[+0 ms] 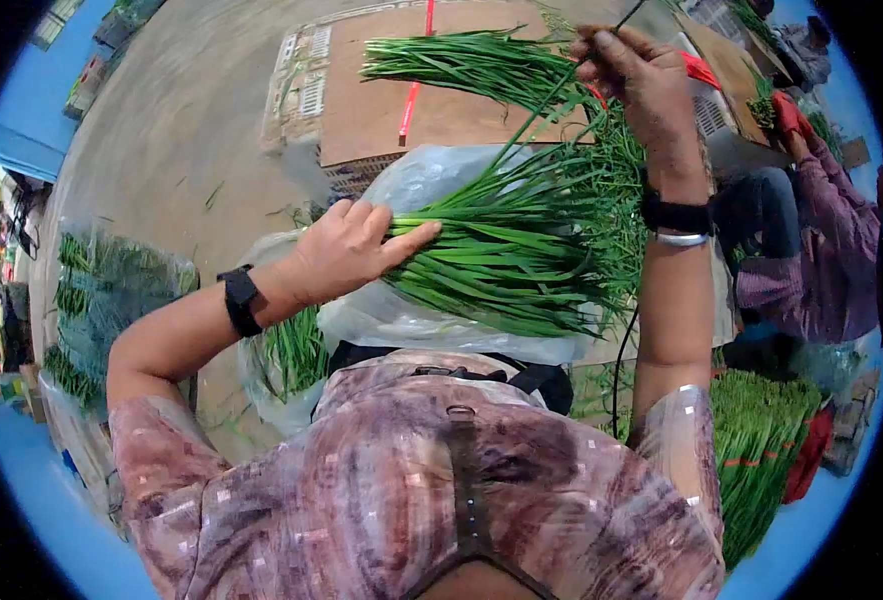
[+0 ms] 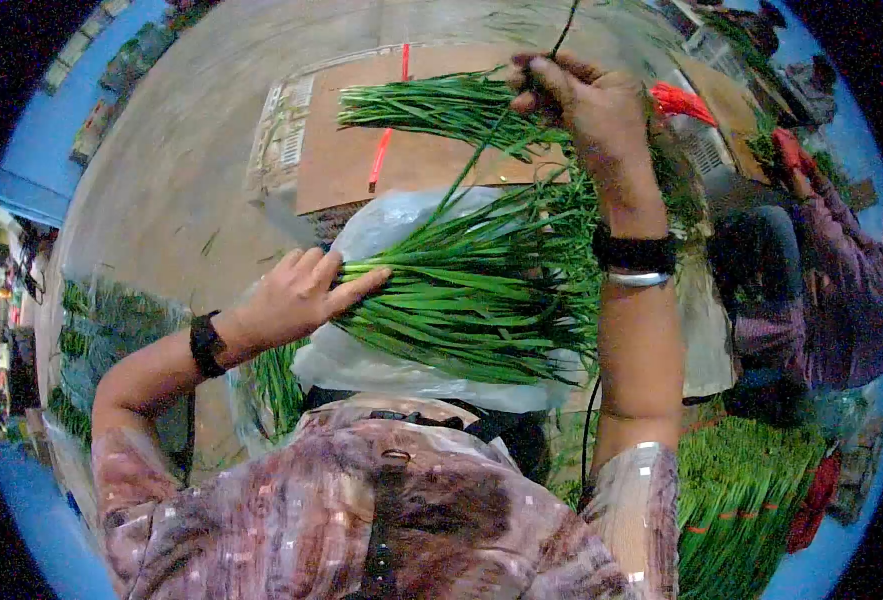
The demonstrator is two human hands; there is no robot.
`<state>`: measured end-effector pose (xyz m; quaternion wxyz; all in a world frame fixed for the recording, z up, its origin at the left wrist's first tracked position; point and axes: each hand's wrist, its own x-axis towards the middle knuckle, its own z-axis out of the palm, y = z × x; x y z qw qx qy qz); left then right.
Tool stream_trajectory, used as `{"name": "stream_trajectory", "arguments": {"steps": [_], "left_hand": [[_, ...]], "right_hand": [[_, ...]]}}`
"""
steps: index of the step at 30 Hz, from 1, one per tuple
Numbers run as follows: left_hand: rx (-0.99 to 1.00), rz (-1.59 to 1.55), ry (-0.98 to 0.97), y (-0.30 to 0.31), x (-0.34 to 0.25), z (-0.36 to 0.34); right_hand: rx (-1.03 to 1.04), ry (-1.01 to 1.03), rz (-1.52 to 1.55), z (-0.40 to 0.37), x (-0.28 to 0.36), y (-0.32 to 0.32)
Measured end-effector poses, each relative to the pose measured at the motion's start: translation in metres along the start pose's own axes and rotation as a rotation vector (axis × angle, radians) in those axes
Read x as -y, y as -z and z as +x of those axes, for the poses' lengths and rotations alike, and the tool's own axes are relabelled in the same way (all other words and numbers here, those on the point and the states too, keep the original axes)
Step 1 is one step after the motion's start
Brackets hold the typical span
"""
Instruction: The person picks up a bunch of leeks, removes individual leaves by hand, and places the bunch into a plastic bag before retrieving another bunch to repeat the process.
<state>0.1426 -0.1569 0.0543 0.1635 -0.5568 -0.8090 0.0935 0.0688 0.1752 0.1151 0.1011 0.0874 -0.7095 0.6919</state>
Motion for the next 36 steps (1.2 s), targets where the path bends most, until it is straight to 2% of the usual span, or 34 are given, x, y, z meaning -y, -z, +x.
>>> {"name": "stream_trajectory", "arguments": {"steps": [4, 7, 8, 15, 16, 17, 19, 22, 24, 26, 28, 31, 32, 33, 34, 35, 36], "left_hand": [[0.003, 0.032, -0.038, 0.007, 0.000, 0.006], [-0.011, 0.044, -0.074, 0.007, 0.002, 0.010], [0.000, 0.057, -0.081, 0.007, 0.001, 0.011], [-0.091, 0.085, -0.113, 0.007, 0.001, 0.018], [-0.087, 0.086, -0.115, 0.006, 0.001, 0.020], [-0.082, 0.086, -0.117, 0.006, 0.002, 0.020], [-0.026, 0.073, -0.108, 0.001, 0.000, 0.017], [0.010, 0.022, -0.079, -0.003, 0.001, 0.013], [0.028, 0.014, -0.040, -0.004, 0.000, 0.010], [0.035, 0.034, -0.022, -0.004, -0.003, 0.008], [0.100, -0.063, 0.048, -0.004, -0.004, 0.004], [0.124, -0.032, 0.061, -0.003, -0.004, -0.003], [0.108, -0.041, 0.063, -0.004, -0.005, -0.006], [0.094, -0.046, 0.067, -0.006, -0.006, -0.008], [0.081, -0.050, 0.075, -0.008, -0.006, -0.010], [0.071, -0.046, 0.097, -0.011, -0.006, -0.011], [0.063, -0.040, 0.123, -0.014, -0.006, -0.011]], "right_hand": [[0.067, 0.111, -0.042, 0.007, 0.035, -0.013], [-0.052, 0.153, -0.046, -0.004, 0.076, -0.045], [-0.033, 0.203, -0.132, 0.004, 0.077, -0.046], [-0.109, 0.315, -0.136, 0.009, 0.110, -0.056], [-0.032, 0.424, -0.109, 0.005, 0.112, -0.059], [-0.080, 0.469, -0.146, 0.003, 0.118, -0.060], [-0.176, 0.554, -0.218, 0.000, 0.137, -0.061], [-0.200, 0.637, -0.255, 0.003, 0.157, -0.037], [-0.261, 0.633, -0.322, 0.003, 0.155, -0.009], [-0.326, 0.572, -0.413, -0.010, 0.149, 0.041], [-0.549, 0.366, -0.416, -0.040, 0.142, 0.075], [-0.509, 0.245, -1.167, -0.084, 0.093, 0.227], [-0.667, -0.024, -0.825, -0.098, 0.082, 0.234], [-0.643, -0.292, -1.214, -0.111, 0.055, 0.271], [-0.535, -0.563, -1.602, -0.124, 0.028, 0.306], [-0.417, -0.477, -1.751, -0.151, 0.012, 0.301], [-0.354, -0.415, -1.750, -0.168, -0.008, 0.311]]}}
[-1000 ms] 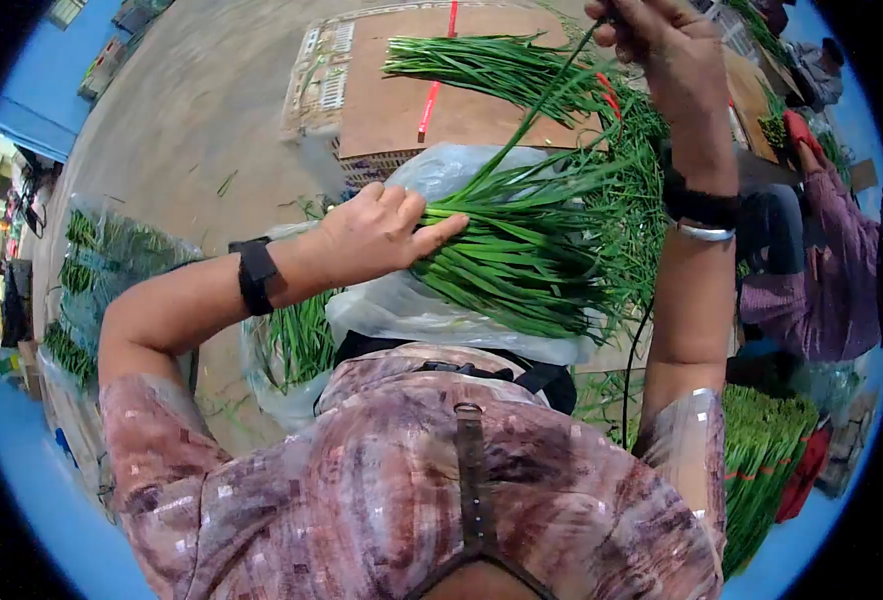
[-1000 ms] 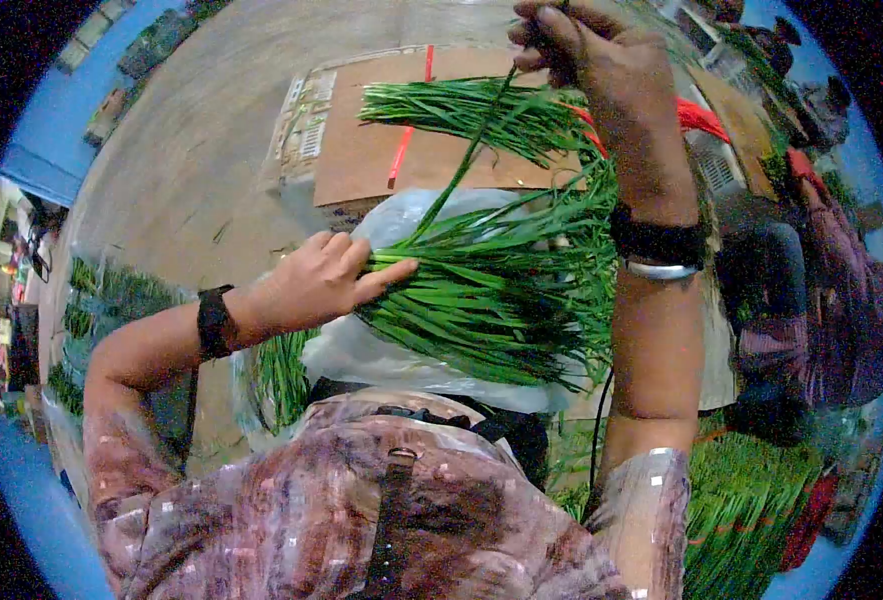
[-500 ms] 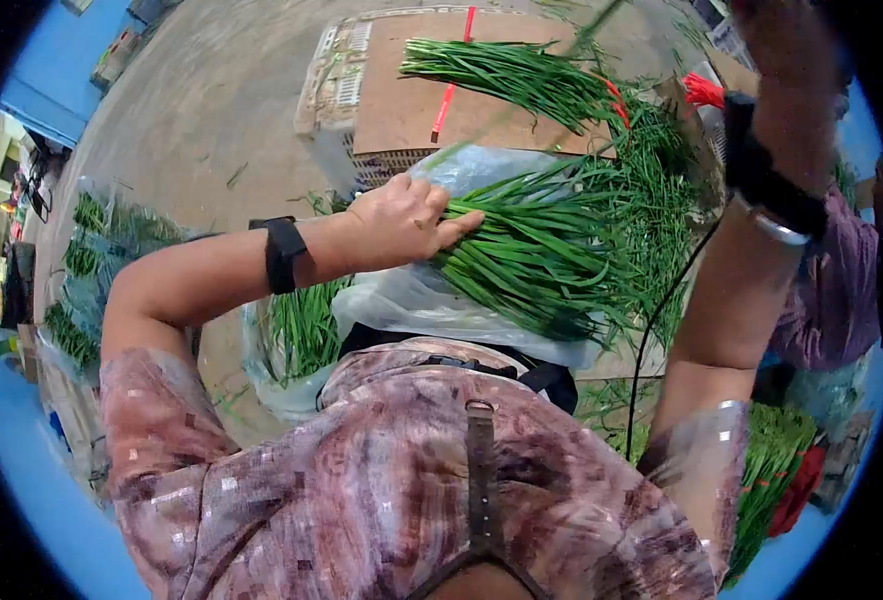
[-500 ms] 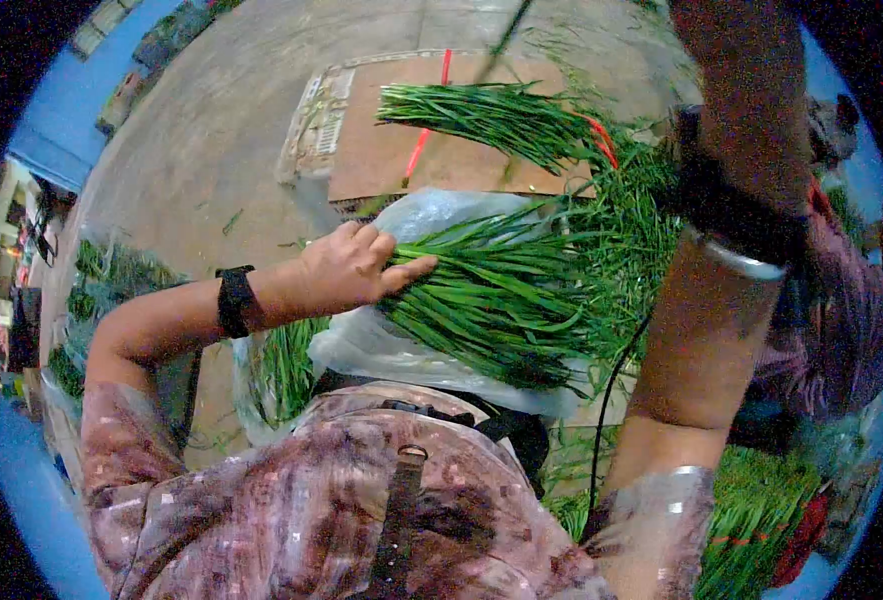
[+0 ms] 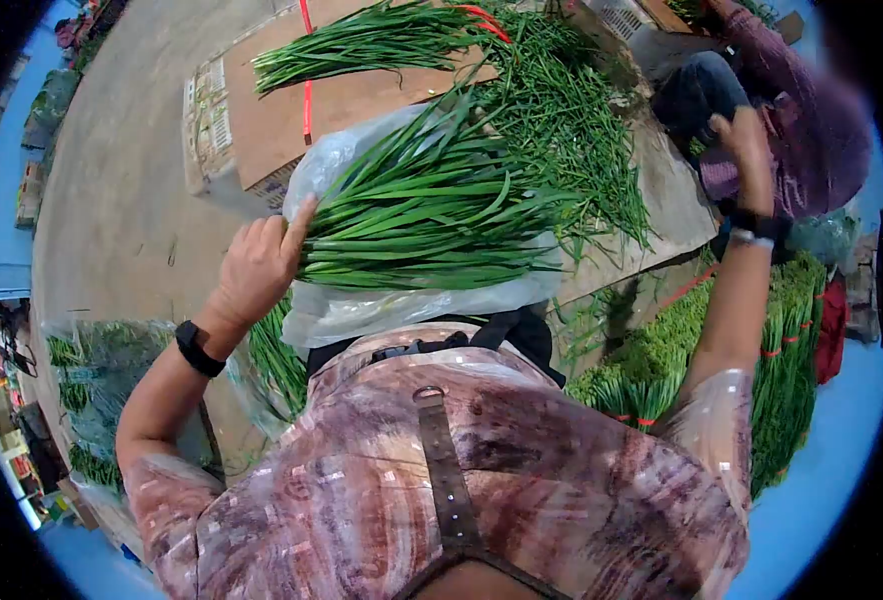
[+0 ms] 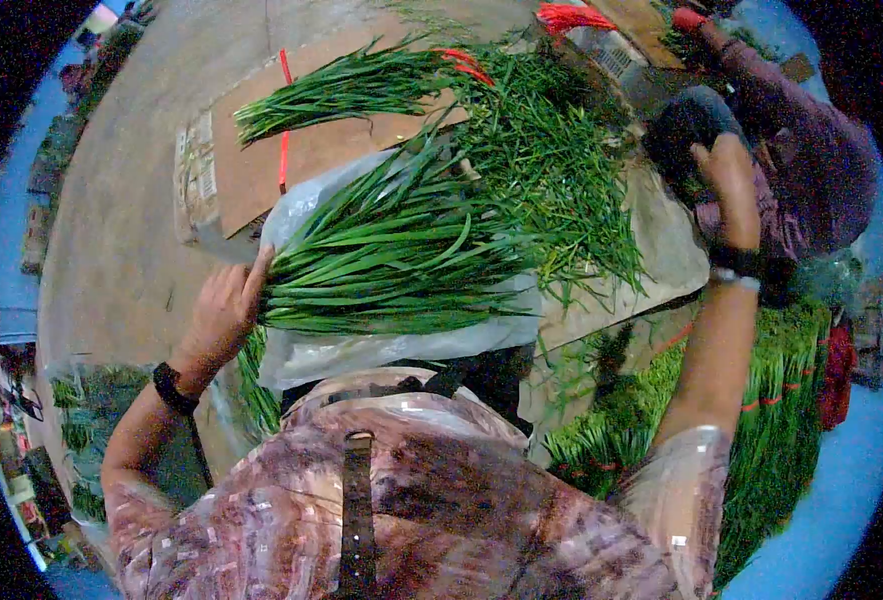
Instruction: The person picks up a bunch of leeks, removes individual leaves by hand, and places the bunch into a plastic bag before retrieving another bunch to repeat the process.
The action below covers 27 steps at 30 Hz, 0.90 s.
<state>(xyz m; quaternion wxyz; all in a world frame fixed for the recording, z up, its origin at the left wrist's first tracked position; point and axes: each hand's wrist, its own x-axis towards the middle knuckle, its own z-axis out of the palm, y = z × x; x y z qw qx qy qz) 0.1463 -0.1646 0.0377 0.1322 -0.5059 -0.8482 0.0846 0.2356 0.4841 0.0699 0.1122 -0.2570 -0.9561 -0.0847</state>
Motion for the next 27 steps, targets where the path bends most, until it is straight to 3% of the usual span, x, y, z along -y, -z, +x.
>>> {"name": "stream_trajectory", "arguments": {"steps": [1, 2, 4, 5, 6, 8, 11, 12, 14, 15, 18, 21, 24, 27], "left_hand": [[-0.009, 0.006, 0.029, -0.001, 0.000, 0.000], [-0.017, 0.025, 0.024, 0.001, 0.000, 0.002], [-0.034, 0.066, 0.002, 0.006, 0.001, 0.007], [-0.031, 0.088, -0.004, 0.010, 0.003, 0.010], [-0.030, 0.108, -0.010, 0.013, 0.003, 0.014], [-0.031, 0.122, -0.020, 0.018, 0.002, 0.019], [0.001, 0.128, -0.016, 0.022, 0.002, 0.018], [0.024, 0.136, -0.012, 0.022, 0.000, 0.015], [0.140, 0.086, 0.057, 0.016, -0.001, 0.007], [0.092, 0.098, 0.043, 0.017, 0.000, 0.009], [-0.012, 0.086, -0.026, 0.032, -0.003, 0.029], [-0.030, -0.003, -0.110, 0.046, -0.003, 0.039], [-0.163, -0.082, -0.095, 0.061, -0.013, 0.045], [0.085, 0.127, -0.077, 0.075, -0.009, 0.033]], "right_hand": [[-0.053, 0.014, 0.039, -0.034, 0.038, 0.020], [0.063, 0.023, 0.291, -0.044, 0.058, 0.026], [0.012, 0.207, 0.458, -0.073, 0.124, 0.054], [-0.050, 0.276, 0.634, -0.082, 0.147, 0.049], [0.025, 0.302, 0.806, -0.096, 0.181, 0.064], [-0.043, 0.526, 1.187, -0.107, 0.226, 0.067], [0.082, 0.406, 1.392, -0.108, 0.244, 0.066], [0.190, 0.293, 1.219, -0.110, 0.244, 0.071], [0.043, 0.490, 1.074, -0.123, 0.264, 0.083], [-0.031, 0.578, 0.995, -0.133, 0.279, 0.090], [-0.074, 0.884, 1.051, -0.153, 0.348, 0.100], [-0.015, 1.023, 1.376, -0.151, 0.405, 0.100], [0.579, 1.029, 1.443, -0.130, 0.425, 0.081], [0.733, 1.028, 1.133, -0.146, 0.411, 0.056]]}}
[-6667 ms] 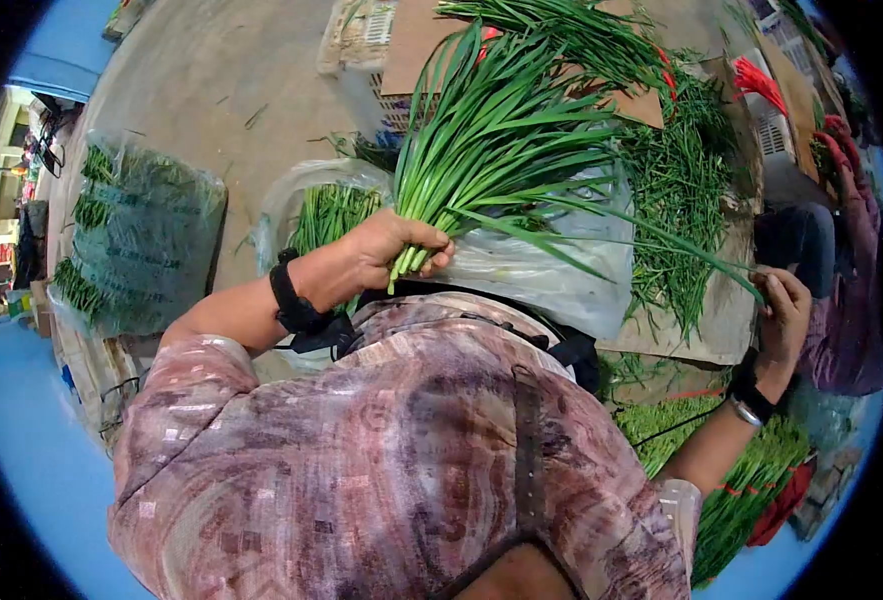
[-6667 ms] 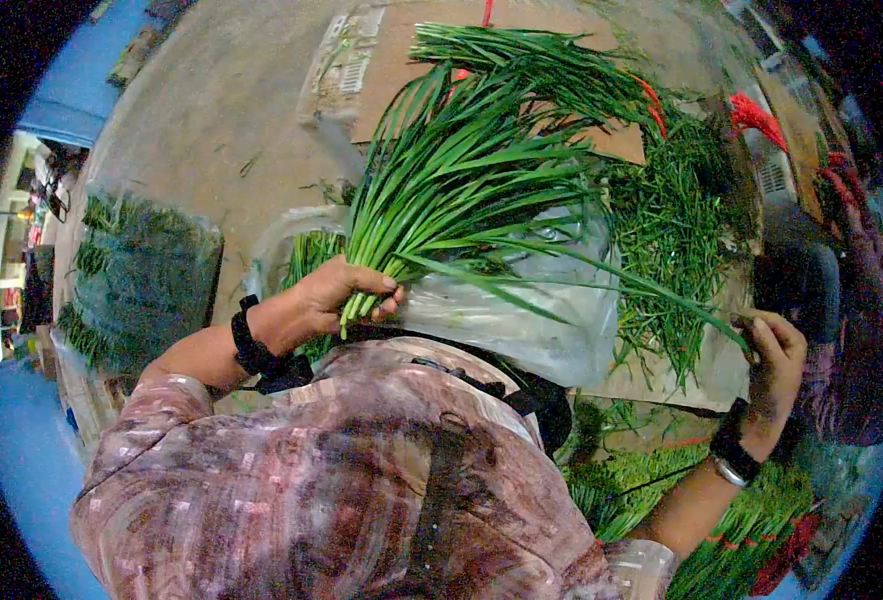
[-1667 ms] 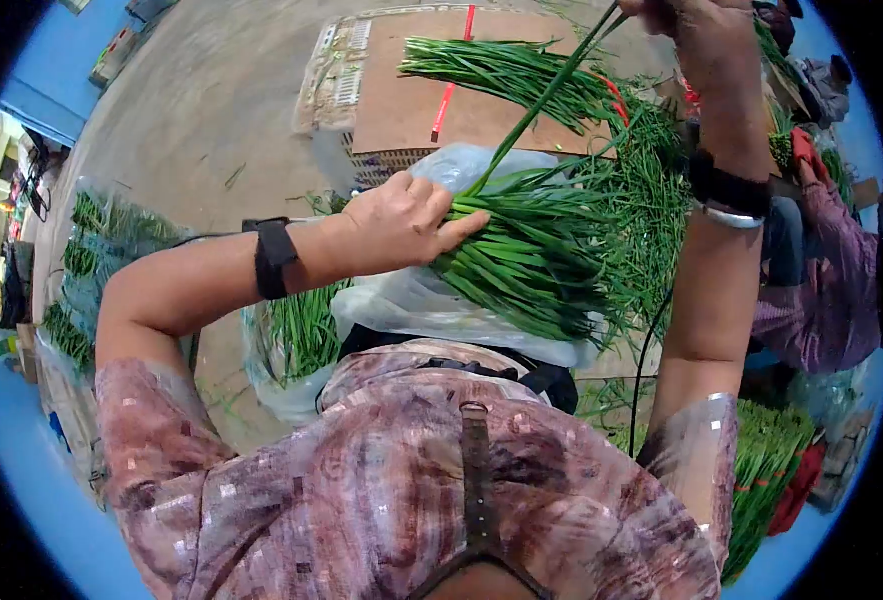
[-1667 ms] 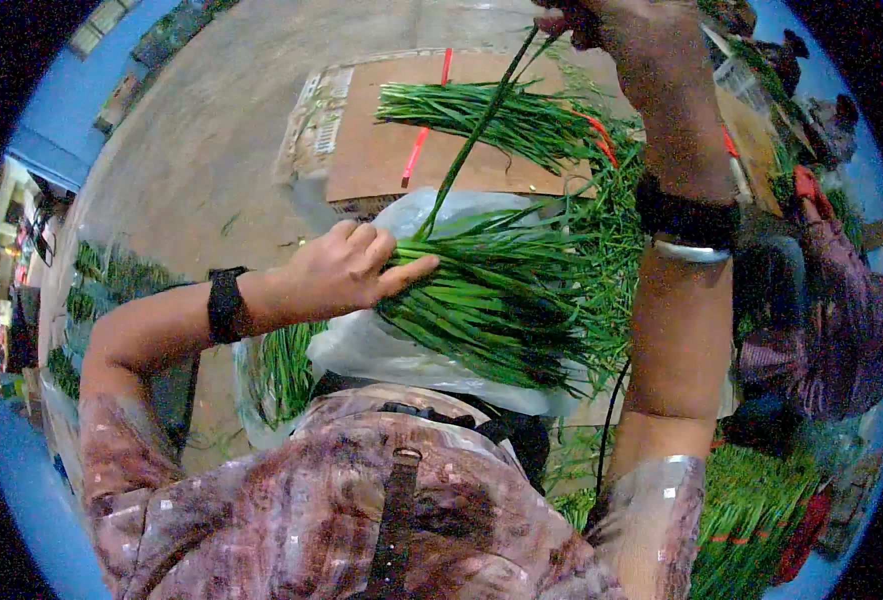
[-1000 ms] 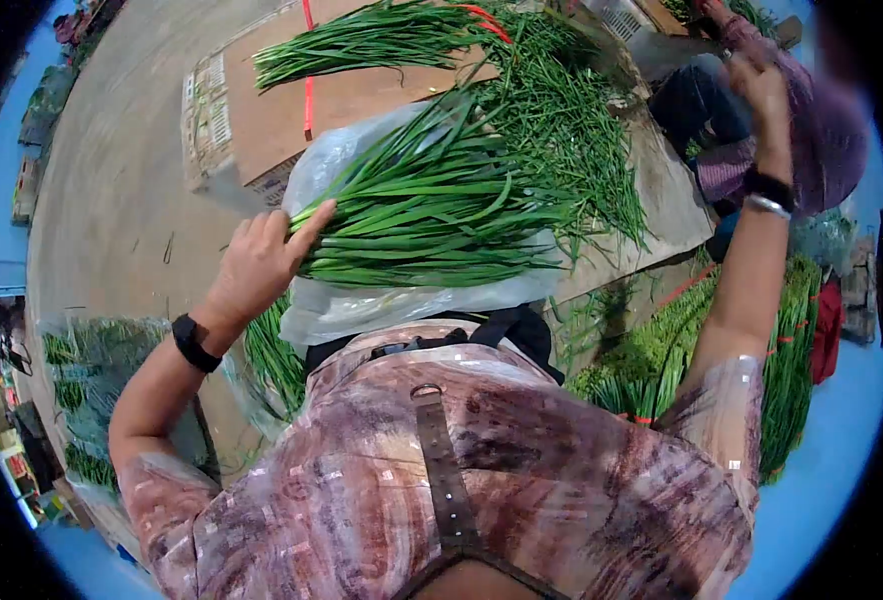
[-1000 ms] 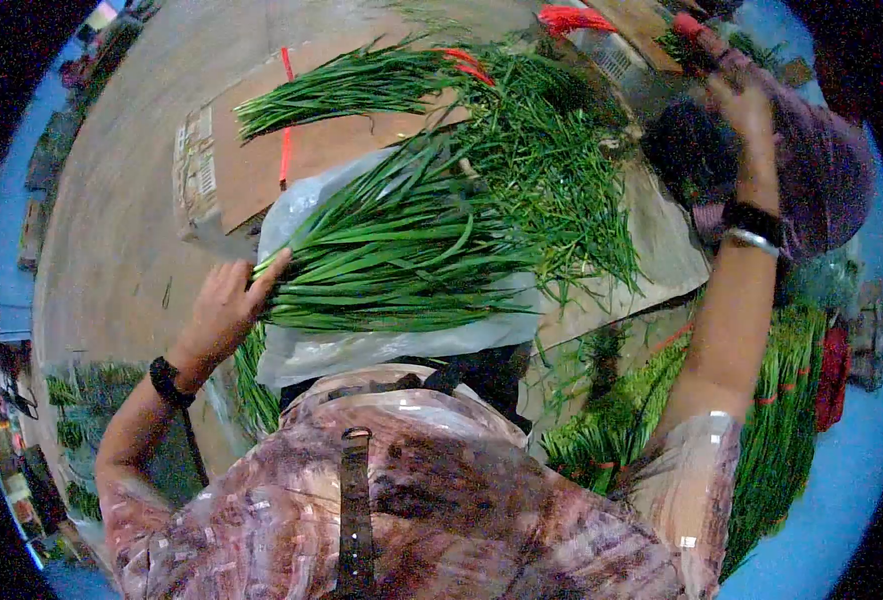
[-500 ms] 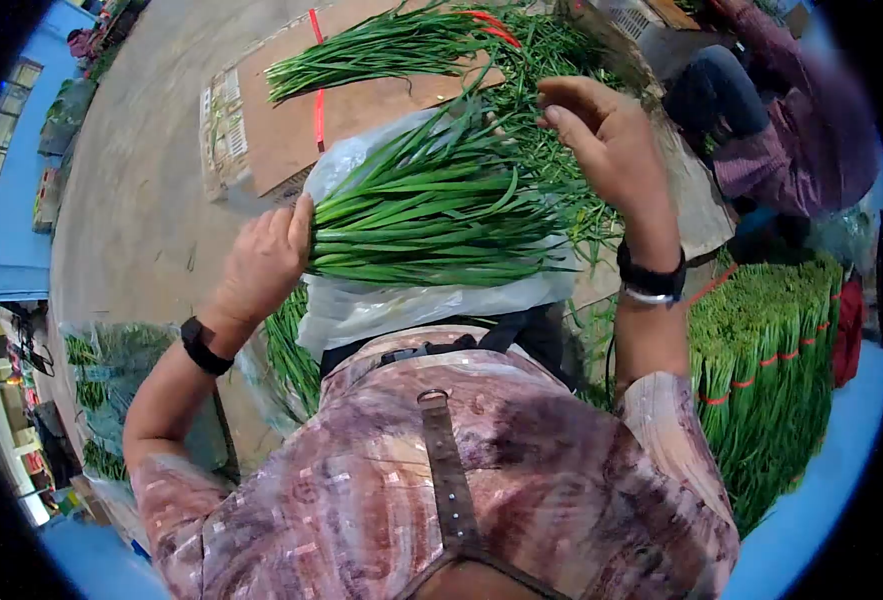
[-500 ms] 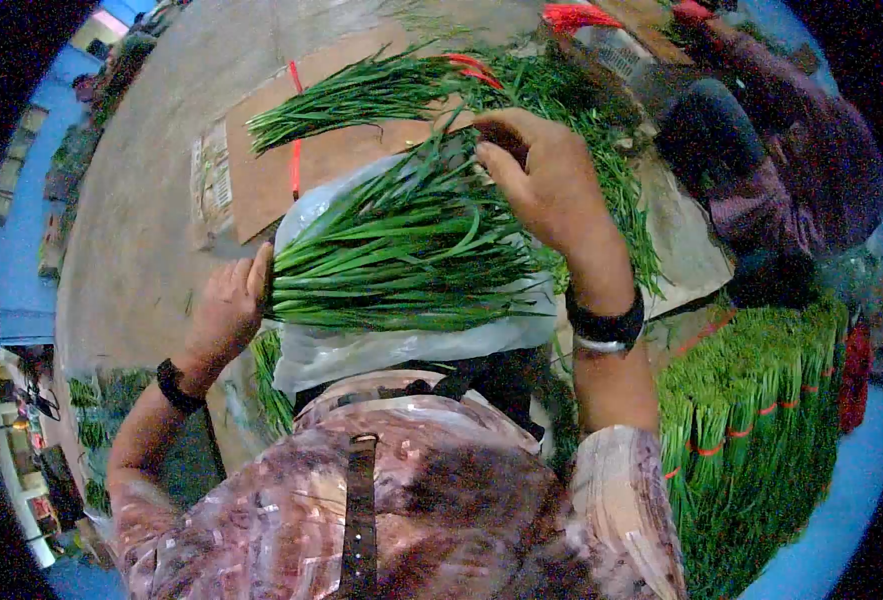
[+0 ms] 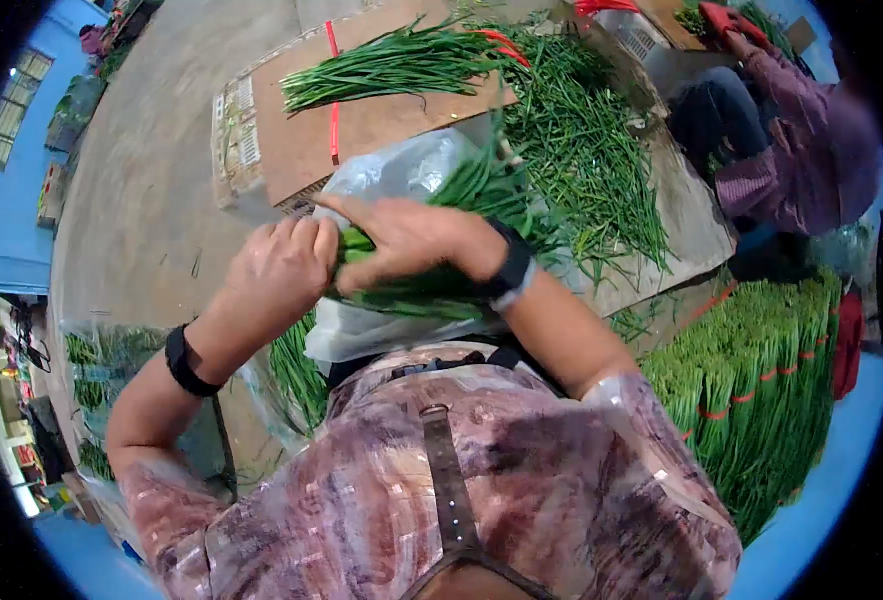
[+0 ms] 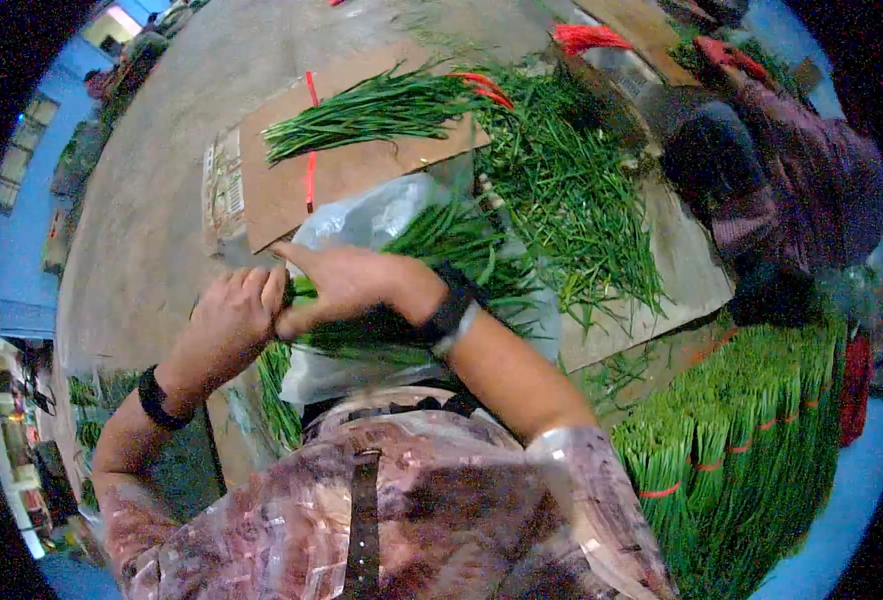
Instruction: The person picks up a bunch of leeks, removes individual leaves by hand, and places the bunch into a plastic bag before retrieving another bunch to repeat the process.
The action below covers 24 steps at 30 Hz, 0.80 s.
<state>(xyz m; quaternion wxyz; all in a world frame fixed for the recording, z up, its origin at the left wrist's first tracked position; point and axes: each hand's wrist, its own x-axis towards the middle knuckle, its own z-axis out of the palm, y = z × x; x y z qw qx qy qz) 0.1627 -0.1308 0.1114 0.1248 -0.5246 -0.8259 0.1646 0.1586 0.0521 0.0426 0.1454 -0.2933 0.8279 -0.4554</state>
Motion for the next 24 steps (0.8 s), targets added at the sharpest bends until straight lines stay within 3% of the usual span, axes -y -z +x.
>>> {"name": "stream_trajectory", "arguments": {"steps": [4, 6, 7, 12, 14, 16, 19, 20, 21, 24], "left_hand": [[-0.019, -0.065, 0.018, -0.002, 0.006, -0.006], [-0.045, -0.077, -0.026, -0.005, 0.011, -0.003], [-0.051, -0.066, -0.041, -0.004, 0.013, 0.000], [-0.010, -0.087, -0.038, -0.008, 0.022, 0.017], [-0.125, -0.116, -0.032, -0.005, 0.035, 0.029], [-0.210, -0.098, -0.016, -0.005, 0.052, 0.042], [-0.531, -0.089, 0.008, -0.021, 0.088, 0.066], [-0.491, -0.087, 0.048, -0.026, 0.101, 0.074], [-0.531, -0.115, 0.084, -0.036, 0.116, 0.083], [-0.683, -0.122, 0.165, -0.078, 0.162, 0.108]], "right_hand": [[-0.186, 0.097, -0.145, -0.033, 0.007, -0.012], [-0.178, 0.036, -0.198, -0.040, 0.018, -0.014], [-0.319, 0.128, -0.243, -0.041, 0.012, -0.023], [-0.359, -0.115, -0.276, -0.029, 0.003, -0.027], [-0.319, -0.239, -0.334, -0.024, 0.015, -0.005], [-0.329, -0.233, -0.446, -0.019, 0.025, 0.026], [-0.409, -0.141, -0.716, 0.007, 0.023, 0.077], [-0.474, 0.067, -0.927, 0.021, 0.034, 0.097], [-0.403, -0.037, -0.928, 0.035, 0.027, 0.114], [-0.328, -0.033, -1.100, 0.090, 0.005, 0.157]]}}
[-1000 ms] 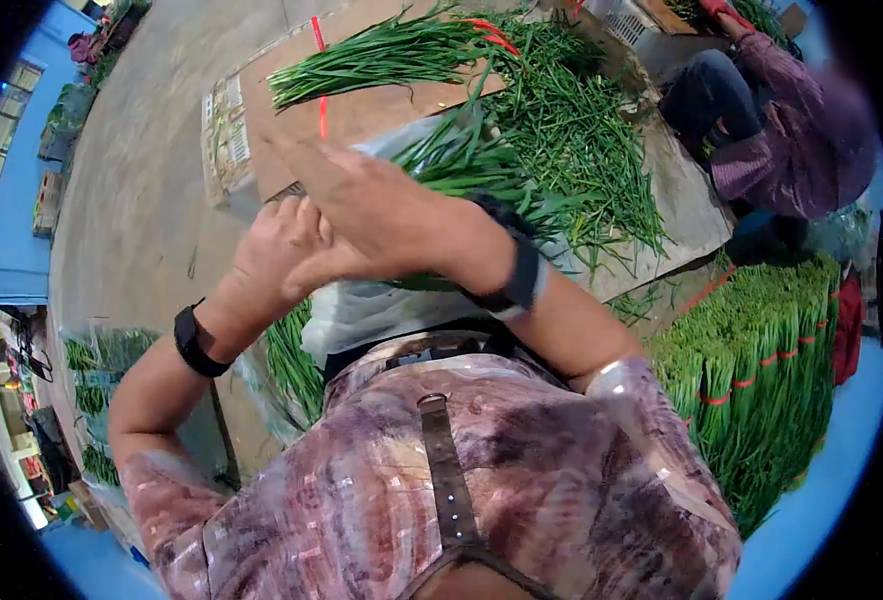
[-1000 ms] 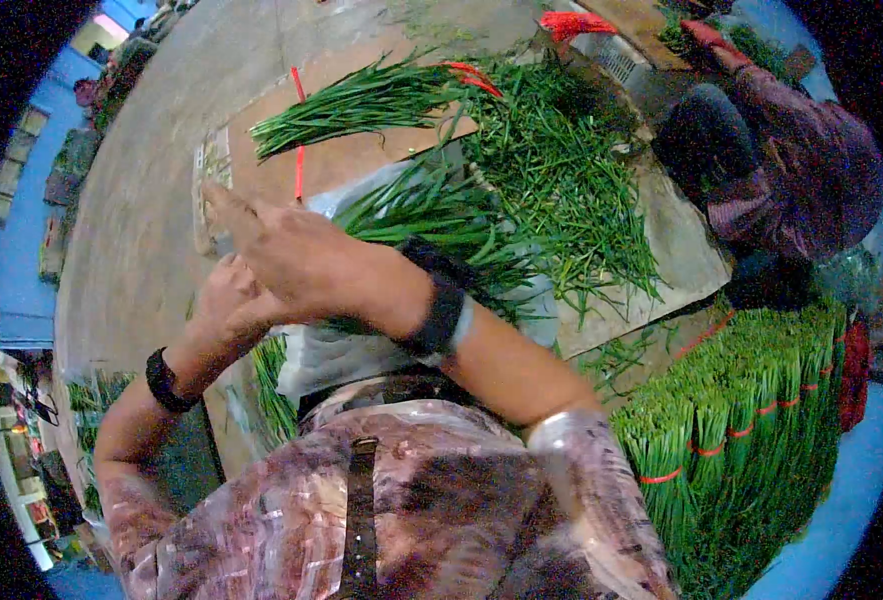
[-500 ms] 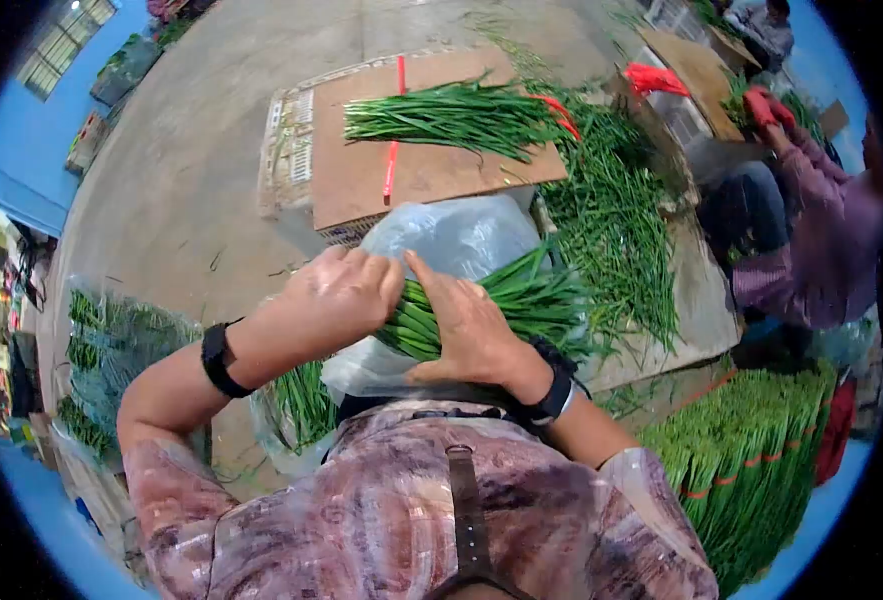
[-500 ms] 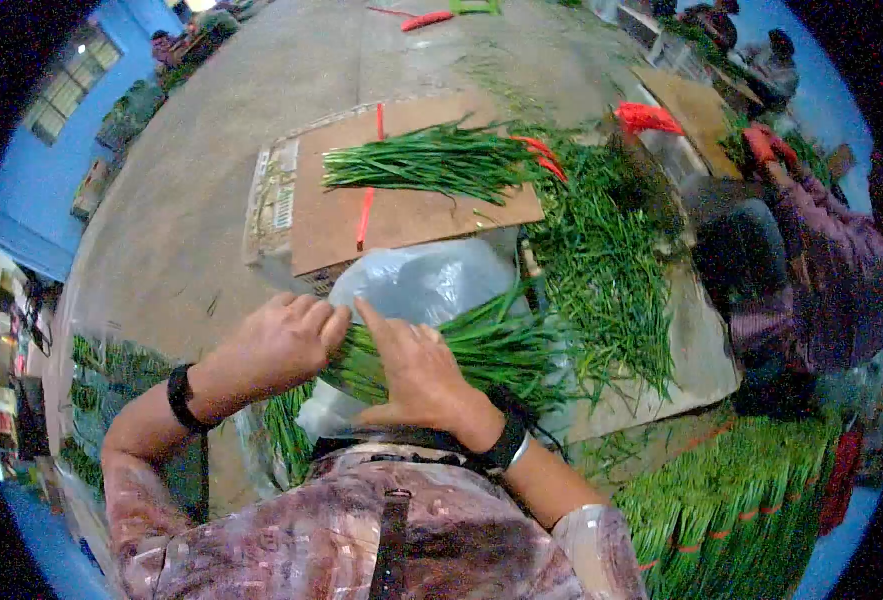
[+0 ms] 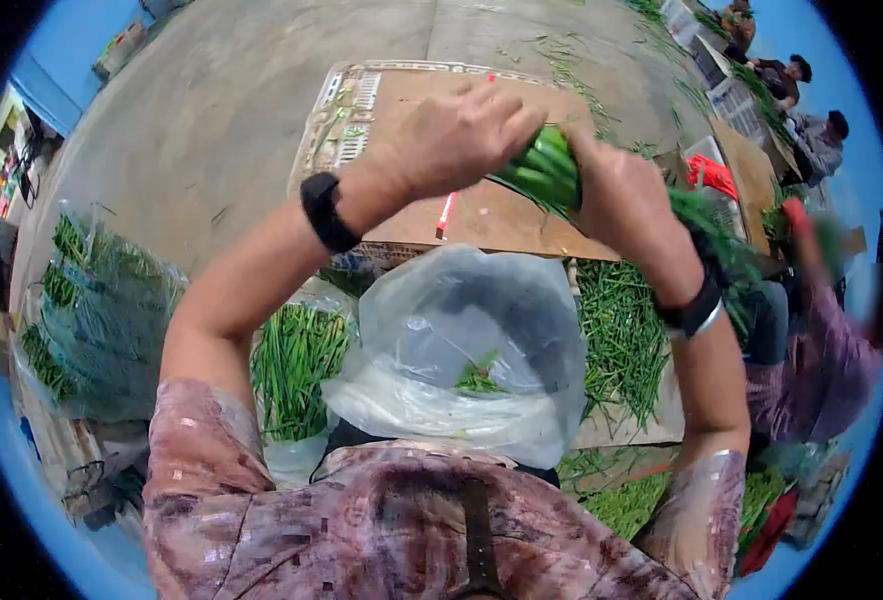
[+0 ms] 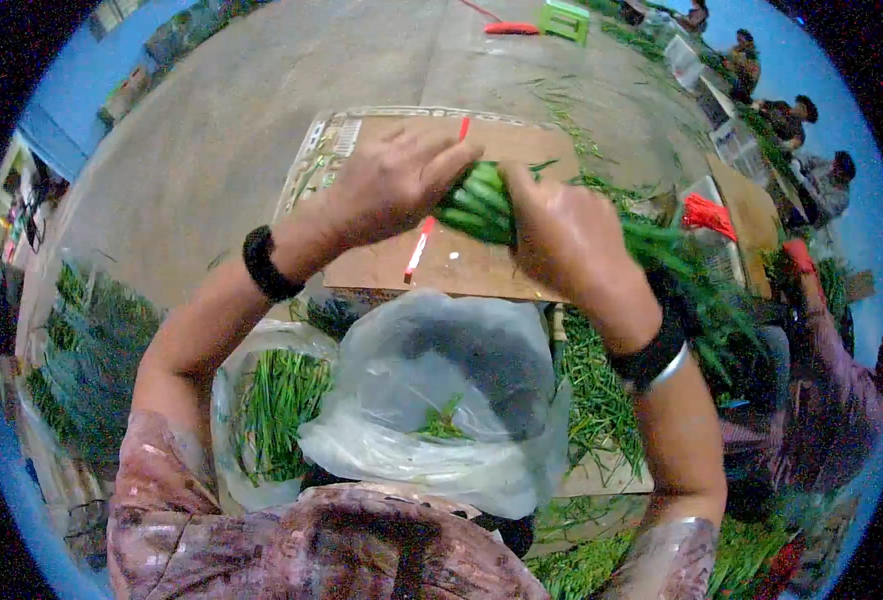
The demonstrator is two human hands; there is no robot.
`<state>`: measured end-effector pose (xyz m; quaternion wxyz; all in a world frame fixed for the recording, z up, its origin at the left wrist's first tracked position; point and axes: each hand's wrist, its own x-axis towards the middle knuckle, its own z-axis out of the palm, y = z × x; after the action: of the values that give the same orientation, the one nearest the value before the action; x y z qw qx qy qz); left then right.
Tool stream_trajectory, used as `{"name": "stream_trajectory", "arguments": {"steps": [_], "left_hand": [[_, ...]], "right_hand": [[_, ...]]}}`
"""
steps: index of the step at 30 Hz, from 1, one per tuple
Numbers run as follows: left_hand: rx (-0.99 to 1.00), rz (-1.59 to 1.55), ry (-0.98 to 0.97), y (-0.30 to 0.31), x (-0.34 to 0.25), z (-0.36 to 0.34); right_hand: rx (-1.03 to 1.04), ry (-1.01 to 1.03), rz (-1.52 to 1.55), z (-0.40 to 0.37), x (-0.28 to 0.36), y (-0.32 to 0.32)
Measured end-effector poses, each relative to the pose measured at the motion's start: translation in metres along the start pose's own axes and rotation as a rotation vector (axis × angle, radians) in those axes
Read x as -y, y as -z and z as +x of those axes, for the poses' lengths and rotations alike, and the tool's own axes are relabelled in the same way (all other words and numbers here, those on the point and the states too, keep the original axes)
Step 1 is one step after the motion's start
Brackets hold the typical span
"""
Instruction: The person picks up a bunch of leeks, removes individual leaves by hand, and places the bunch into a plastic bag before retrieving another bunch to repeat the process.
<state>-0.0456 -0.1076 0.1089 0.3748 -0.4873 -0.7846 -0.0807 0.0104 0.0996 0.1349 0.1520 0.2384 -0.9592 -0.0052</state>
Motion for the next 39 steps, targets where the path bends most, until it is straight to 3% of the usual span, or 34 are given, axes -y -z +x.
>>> {"name": "stream_trajectory", "arguments": {"steps": [3, 4, 6, 8, 9, 10, 11, 14, 15, 18, 20, 23, 29, 32, 34, 36, 38, 39], "left_hand": [[-0.073, 0.059, 0.120, -0.005, 0.036, -0.002], [-0.157, 0.060, 0.153, -0.007, 0.045, -0.008], [-0.326, 0.043, 0.235, -0.025, 0.068, -0.036], [-0.429, -0.271, 0.545, -0.021, 0.062, -0.052], [-0.475, -0.485, 0.691, -0.025, 0.059, -0.060], [-0.513, -0.703, 0.830, -0.031, 0.054, -0.067], [-0.541, -0.926, 0.966, -0.035, 0.048, -0.068], [-0.349, -1.253, 1.139, -0.040, 0.022, -0.057], [-0.314, -1.362, 1.134, -0.048, 0.013, -0.053], [-0.119, -1.595, 1.096, -0.054, -0.016, -0.030], [-0.058, -1.683, 1.050, -0.057, -0.036, -0.017], [0.003, -1.747, 0.980, -0.065, -0.058, -0.005], [0.030, -1.741, 0.817, -0.064, -0.091, 0.026], [-0.088, -1.649, 0.609, -0.063, -0.109, 0.054], [-0.009, -1.458, 0.458, -0.065, -0.120, 0.072], [0.008, -1.240, 0.221, -0.072, -0.133, 0.091], [-0.059, -1.216, 0.059, -0.114, -0.152, 0.099], [0.017, -1.224, -0.014, -0.120, -0.157, 0.100]], "right_hand": [[-0.060, 0.091, 0.033, 0.050, -0.025, -0.011], [0.065, -0.025, -0.021, 0.062, -0.037, -0.012], [-0.088, 0.015, 0.391, 0.083, -0.081, -0.021], [0.078, -0.326, 0.298, 0.087, -0.127, -0.001], [0.006, -0.405, 0.393, 0.074, -0.119, 0.027], [0.017, -0.427, 0.831, 0.064, -0.139, 0.035], [-0.086, -0.490, 0.937, 0.048, -0.151, 0.045], [-0.433, -0.553, 1.300, -0.005, -0.163, 0.075], [-0.322, -0.478, 1.689, -0.026, -0.193, 0.081], [-0.482, -0.177, 1.837, -0.071, -0.185, 0.101], [-0.460, -0.075, 2.079, -0.109, -0.205, 0.110], [-0.656, -0.083, 1.893, -0.149, -0.216, 0.123], [-0.773, -0.030, 2.041, -0.207, -0.207, 0.128], [-0.696, -0.051, 2.212, -0.220, -0.185, 0.127], [-0.814, 0.004, 2.166, -0.227, -0.165, 0.119], [-0.771, 0.074, 2.178, -0.230, -0.157, 0.112], [-0.745, 0.164, 2.191, -0.235, -0.152, 0.108], [-0.737, 0.218, 2.199, -0.236, -0.149, 0.106]]}}
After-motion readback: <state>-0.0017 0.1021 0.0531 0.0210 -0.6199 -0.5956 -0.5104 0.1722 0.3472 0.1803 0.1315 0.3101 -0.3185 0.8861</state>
